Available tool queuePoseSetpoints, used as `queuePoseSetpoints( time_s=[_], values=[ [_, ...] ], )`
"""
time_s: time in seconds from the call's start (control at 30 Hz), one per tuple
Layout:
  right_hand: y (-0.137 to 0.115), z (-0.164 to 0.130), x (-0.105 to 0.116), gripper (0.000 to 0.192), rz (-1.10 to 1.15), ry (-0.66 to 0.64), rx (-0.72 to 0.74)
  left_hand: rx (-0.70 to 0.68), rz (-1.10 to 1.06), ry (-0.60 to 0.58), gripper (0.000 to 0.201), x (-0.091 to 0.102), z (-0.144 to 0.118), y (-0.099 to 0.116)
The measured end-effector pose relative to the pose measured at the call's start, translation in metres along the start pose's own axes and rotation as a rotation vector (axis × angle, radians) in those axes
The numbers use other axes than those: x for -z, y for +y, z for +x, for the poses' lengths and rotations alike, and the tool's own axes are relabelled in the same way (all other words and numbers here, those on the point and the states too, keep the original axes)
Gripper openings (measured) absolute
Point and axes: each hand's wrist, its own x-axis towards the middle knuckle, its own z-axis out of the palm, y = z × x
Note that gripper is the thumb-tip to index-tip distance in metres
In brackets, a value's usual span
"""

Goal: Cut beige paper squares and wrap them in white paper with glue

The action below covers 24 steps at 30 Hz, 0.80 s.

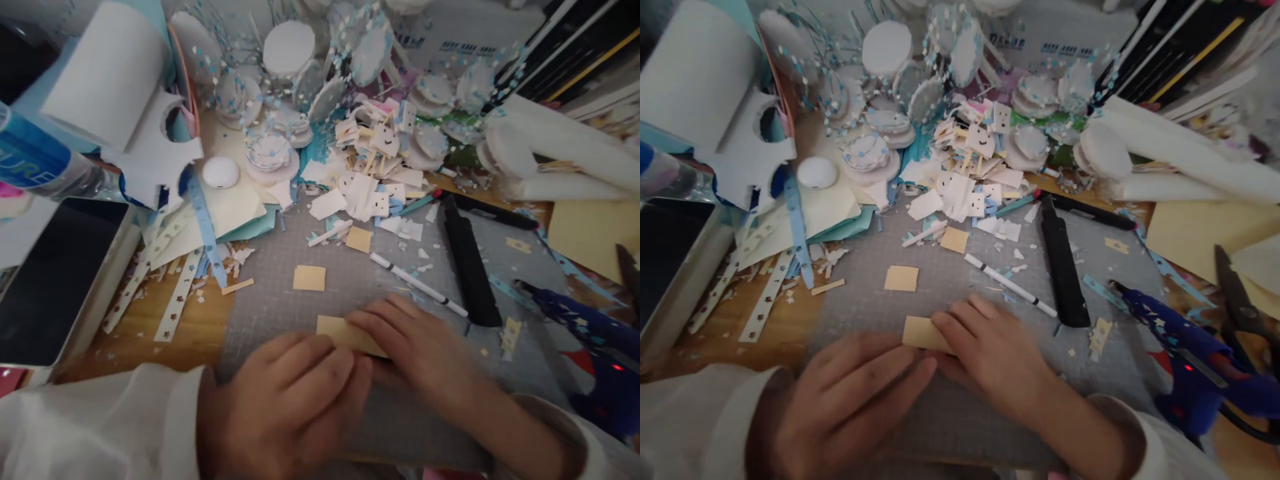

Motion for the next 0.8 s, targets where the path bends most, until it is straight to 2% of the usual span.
queuePoseSetpoints(
  time_s=[0.1,0.13,0.23,0.4,0.5,0.57,0.63,0.7,0.8],
  values=[
    [-0.001,0.001,-0.002,0.027,0.015,0.000,-0.004,0.191,0.151,-0.056,0.029,-0.011,-0.001,0.026],
    [-0.002,0.001,-0.003,0.026,0.027,0.000,-0.015,0.239,0.176,-0.109,0.032,-0.015,-0.003,0.032],
    [-0.002,0.001,-0.004,0.022,0.083,-0.015,-0.050,0.212,0.246,-0.185,0.050,-0.030,-0.012,0.042],
    [0.008,0.000,0.010,0.025,0.096,-0.014,-0.067,0.159,0.346,-0.192,0.063,-0.041,-0.021,0.039],
    [0.017,-0.002,0.023,0.021,0.104,0.166,-0.129,0.151,0.378,-0.238,0.067,-0.041,-0.019,0.038],
    [0.021,-0.003,0.028,0.015,0.050,0.357,-0.234,0.155,0.389,-0.274,0.068,-0.043,-0.016,0.039],
    [0.026,-0.006,0.029,0.014,-0.050,0.504,-0.376,0.170,0.400,-0.261,0.070,-0.047,-0.014,0.041],
    [0.032,-0.007,0.027,0.022,-0.132,0.565,-0.495,0.192,0.410,-0.219,0.071,-0.052,-0.013,0.042],
    [0.045,-0.008,0.025,0.032,-0.287,0.538,-0.575,0.188,0.431,-0.185,0.071,-0.058,-0.014,0.044]
  ],
)
